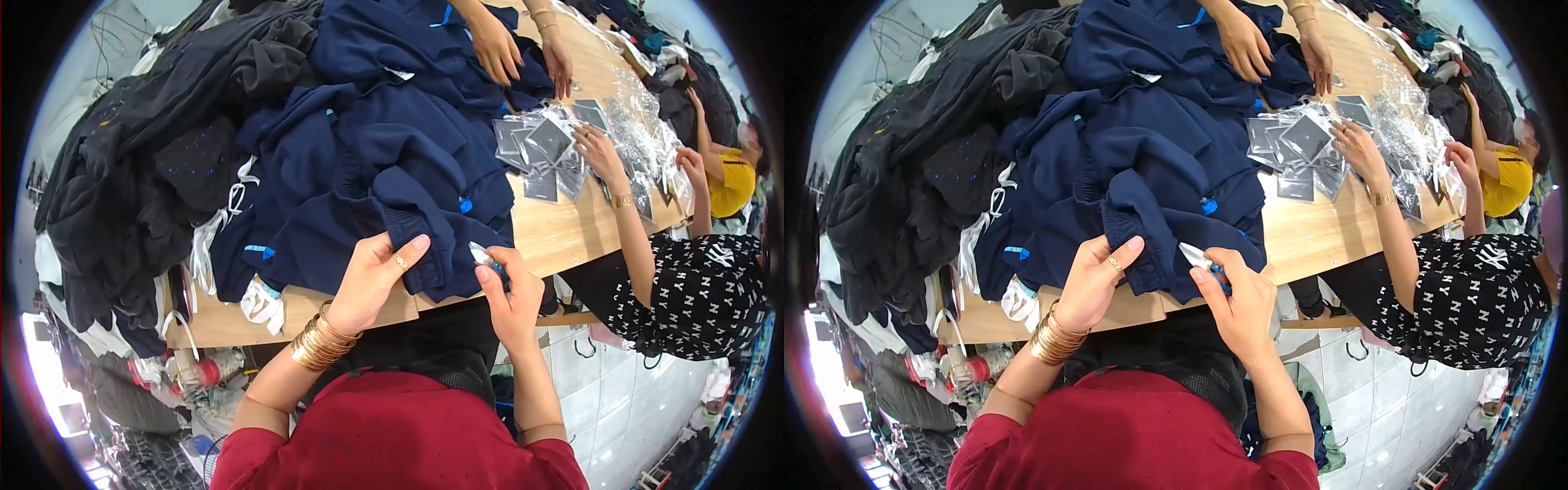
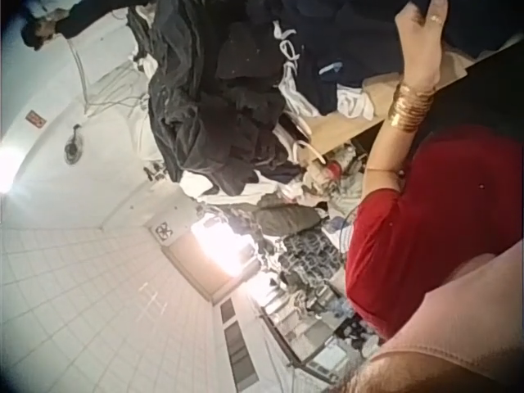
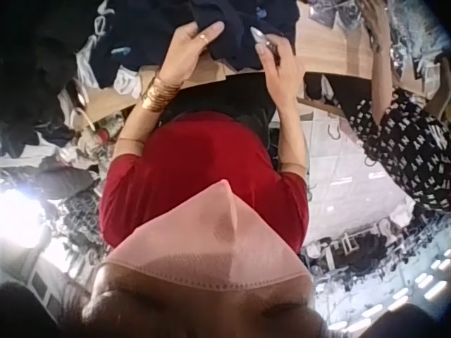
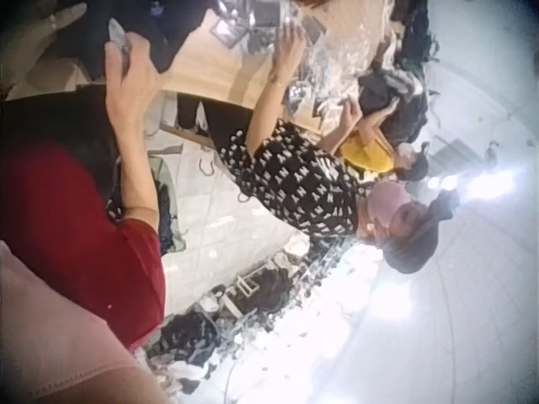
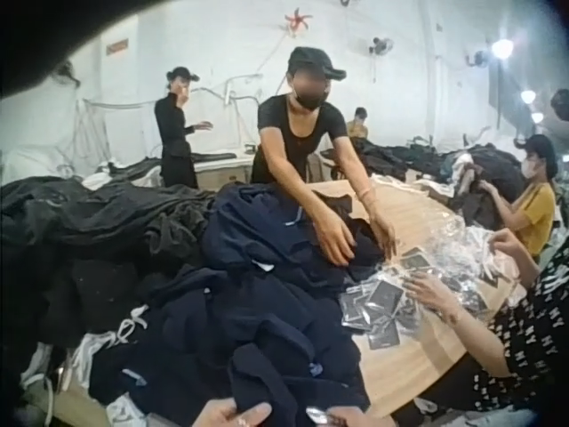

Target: Trim loose threads from finished blue garments using thread nippers in a factory environment.

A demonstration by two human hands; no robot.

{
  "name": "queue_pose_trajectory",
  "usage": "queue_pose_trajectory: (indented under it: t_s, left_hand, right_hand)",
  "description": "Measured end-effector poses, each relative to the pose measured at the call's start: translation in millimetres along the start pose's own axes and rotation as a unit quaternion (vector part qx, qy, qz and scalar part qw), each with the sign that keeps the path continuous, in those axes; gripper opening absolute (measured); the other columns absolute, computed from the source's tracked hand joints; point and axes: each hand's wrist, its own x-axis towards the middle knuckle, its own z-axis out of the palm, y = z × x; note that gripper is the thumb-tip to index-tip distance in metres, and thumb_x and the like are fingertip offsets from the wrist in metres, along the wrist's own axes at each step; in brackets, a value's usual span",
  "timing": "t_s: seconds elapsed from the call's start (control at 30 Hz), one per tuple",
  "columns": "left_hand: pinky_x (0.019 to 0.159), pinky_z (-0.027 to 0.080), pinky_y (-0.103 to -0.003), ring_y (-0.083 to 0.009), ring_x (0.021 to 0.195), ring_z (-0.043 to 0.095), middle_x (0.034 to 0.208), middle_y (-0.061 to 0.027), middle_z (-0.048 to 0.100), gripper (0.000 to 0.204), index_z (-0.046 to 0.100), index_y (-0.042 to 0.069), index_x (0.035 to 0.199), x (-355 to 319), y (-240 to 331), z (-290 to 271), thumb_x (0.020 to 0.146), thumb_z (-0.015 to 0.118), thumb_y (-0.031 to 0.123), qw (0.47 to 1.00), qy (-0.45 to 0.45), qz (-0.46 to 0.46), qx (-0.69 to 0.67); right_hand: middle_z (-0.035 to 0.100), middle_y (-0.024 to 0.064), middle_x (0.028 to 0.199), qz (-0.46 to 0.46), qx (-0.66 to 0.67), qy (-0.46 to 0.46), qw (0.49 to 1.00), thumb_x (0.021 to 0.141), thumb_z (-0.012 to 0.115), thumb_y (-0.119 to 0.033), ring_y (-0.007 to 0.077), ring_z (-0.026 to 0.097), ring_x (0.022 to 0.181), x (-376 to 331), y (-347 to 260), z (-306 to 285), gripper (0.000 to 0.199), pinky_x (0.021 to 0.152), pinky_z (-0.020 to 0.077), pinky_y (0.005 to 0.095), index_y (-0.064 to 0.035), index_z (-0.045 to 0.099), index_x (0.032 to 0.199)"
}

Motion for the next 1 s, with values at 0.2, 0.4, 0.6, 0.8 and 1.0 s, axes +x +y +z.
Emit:
queue_pose_trajectory:
  t_s: [0.2, 0.4, 0.6, 0.8, 1.0]
  left_hand:
    - [0.081, 0.046, -0.023, -0.0076, 0.085, 0.057, 0.094, -0.0031, 0.064, 0.022, 0.062, -0.004, 0.100, -9.6, 12.4, 2.4, 0.086, 0.063, 0.013, 1.000, 0.004, 0.015, -0.007]
    - [0.074, 0.048, -0.022, -0.0066, 0.078, 0.058, 0.087, -0.0031, 0.064, 0.021, 0.063, -0.003, 0.096, -10.7, 15.6, 2.3, 0.084, 0.067, 0.014, 0.999, 0.014, 0.029, -0.002]
    - [0.073, 0.047, -0.021, -0.0058, 0.077, 0.057, 0.086, -0.0026, 0.064, 0.022, 0.063, -0.003, 0.094, -13.0, 14.3, 1.5, 0.083, 0.068, 0.015, 0.999, 0.019, 0.028, 0.004]
    - [0.072, 0.047, -0.021, -0.0053, 0.076, 0.056, 0.086, -0.0019, 0.063, 0.023, 0.062, -0.003, 0.095, -13.9, 13.0, 3.0, 0.084, 0.068, 0.016, 0.999, 0.021, 0.032, 0.002]
    - [0.072, 0.046, -0.021, -0.0049, 0.076, 0.056, 0.086, -0.0015, 0.063, 0.022, 0.062, -0.002, 0.093, -16.1, 11.8, 4.2, 0.083, 0.068, 0.017, 0.999, 0.028, 0.027, 0.008]
  right_hand:
    - [0.062, 0.0064, 0.073, -0.049, -0.054, -0.029, 0.997, 0.077, 0.071, -0.020, 0.0192, 0.056, 0.054, 5.2, -17.2, -3.7, 0.024, 0.051, 0.0421, 0.0270, -0.0032, 0.060, 0.090]
    - [0.060, 0.0051, 0.074, -0.109, -0.128, -0.042, 0.985, 0.075, 0.072, -0.021, 0.0193, 0.055, 0.056, 8.0, -23.6, -4.8, 0.025, 0.051, 0.0419, 0.0274, -0.0047, 0.060, 0.089]
    - [0.059, 0.0036, 0.073, -0.127, -0.152, -0.045, 0.979, 0.074, 0.073, -0.023, 0.0188, 0.054, 0.055, 6.9, -26.6, -5.7, 0.026, 0.050, 0.0412, 0.0279, -0.0069, 0.060, 0.090]
    - [0.057, 0.0026, 0.069, -0.139, -0.169, -0.044, 0.975, 0.074, 0.072, -0.025, 0.0191, 0.052, 0.053, 5.5, -28.9, -6.3, 0.026, 0.049, 0.0393, 0.0290, -0.0088, 0.060, 0.090]
    - [0.056, 0.0019, 0.068, -0.153, -0.183, -0.037, 0.970, 0.075, 0.072, -0.026, 0.0189, 0.052, 0.053, 3.7, -28.3, -6.2, 0.025, 0.048, 0.0391, 0.0293, -0.0099, 0.060, 0.090]
